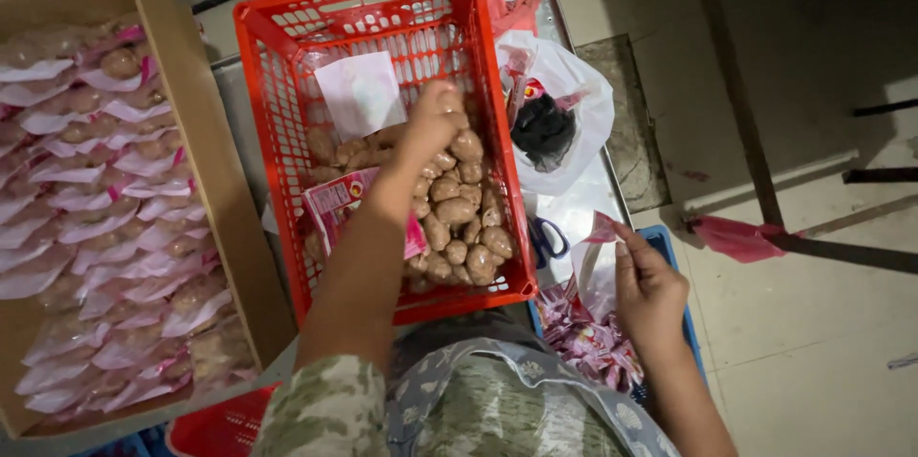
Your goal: The person places meatballs into plastic bags and then packs them into a box.
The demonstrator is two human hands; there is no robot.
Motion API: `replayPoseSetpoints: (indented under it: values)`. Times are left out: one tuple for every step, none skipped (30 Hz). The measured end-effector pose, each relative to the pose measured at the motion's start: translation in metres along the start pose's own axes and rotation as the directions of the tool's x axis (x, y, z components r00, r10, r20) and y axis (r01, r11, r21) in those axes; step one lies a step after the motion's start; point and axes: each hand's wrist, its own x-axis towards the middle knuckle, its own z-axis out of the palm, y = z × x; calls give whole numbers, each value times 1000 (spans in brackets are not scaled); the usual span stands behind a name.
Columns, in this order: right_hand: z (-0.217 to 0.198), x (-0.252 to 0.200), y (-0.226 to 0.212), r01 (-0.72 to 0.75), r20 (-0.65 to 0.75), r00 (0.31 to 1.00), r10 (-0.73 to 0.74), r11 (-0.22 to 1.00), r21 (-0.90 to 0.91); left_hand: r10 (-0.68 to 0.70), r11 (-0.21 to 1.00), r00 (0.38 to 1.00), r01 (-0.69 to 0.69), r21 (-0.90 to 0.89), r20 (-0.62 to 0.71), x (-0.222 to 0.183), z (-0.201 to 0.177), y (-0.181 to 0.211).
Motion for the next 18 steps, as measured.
replayPoseSetpoints:
  values:
    - [-1,1,1,17,-6,1000,-17,1000,5,-1,974,1000,-3,-227,-20,-10,-10,3]
    - [-1,2,2,35,-9,999,-35,999,12,-10,897,999,-9,-442,-39,-21,-21,6]
    - [-1,4,1,32,-12,999,-31,999,17,-8,900,999,-9,-437,-38,-34,-34,17]
    - [0,7,-1,51,-13,999,-50,998,25,-1,833,1000,-7,-554,-15,-48,-47,29]
    - [1,9,-2,70,-15,997,-69,997,32,8,751,1000,-2,-661,6,-62,-60,40]
    - [4,13,-3,69,-17,997,-69,997,37,10,754,1000,-4,-657,5,-73,-71,47]
    - [7,17,-3,113,-35,993,-112,993,30,-7,721,998,46,-692,59,-84,-83,55]
    - [10,22,-3,158,-51,986,-156,987,23,-22,685,994,96,-723,111,-96,-95,62]
    - [13,25,-13,159,-52,986,-158,987,28,-22,687,994,93,-720,108,-104,-101,61]
    - [15,29,-23,210,-55,977,-208,977,43,43,678,990,71,-732,136,-112,-107,61]
    - [17,32,-34,260,-59,965,-257,964,59,108,667,981,49,-743,163,-121,-113,61]
    - [23,39,-36,265,-58,963,-261,962,64,108,669,982,44,-742,156,-126,-118,61]
    - [29,45,-39,329,-64,944,-324,941,84,213,687,962,-23,-726,172,-131,-122,60]
    - [36,51,-42,389,-73,921,-384,915,103,316,698,929,-90,-710,193,-136,-127,60]
    - [40,55,-50,393,-75,919,-387,913,108,316,701,930,-95,-707,189,-153,-137,78]
    - [45,59,-59,403,-32,915,-402,906,129,384,664,894,-93,-742,232,-171,-147,96]
    - [49,64,-68,411,11,909,-417,899,150,450,626,851,-86,-775,270,-188,-157,114]
    - [57,68,-66,416,9,906,-423,896,156,451,628,852,-92,-772,265,-190,-153,120]
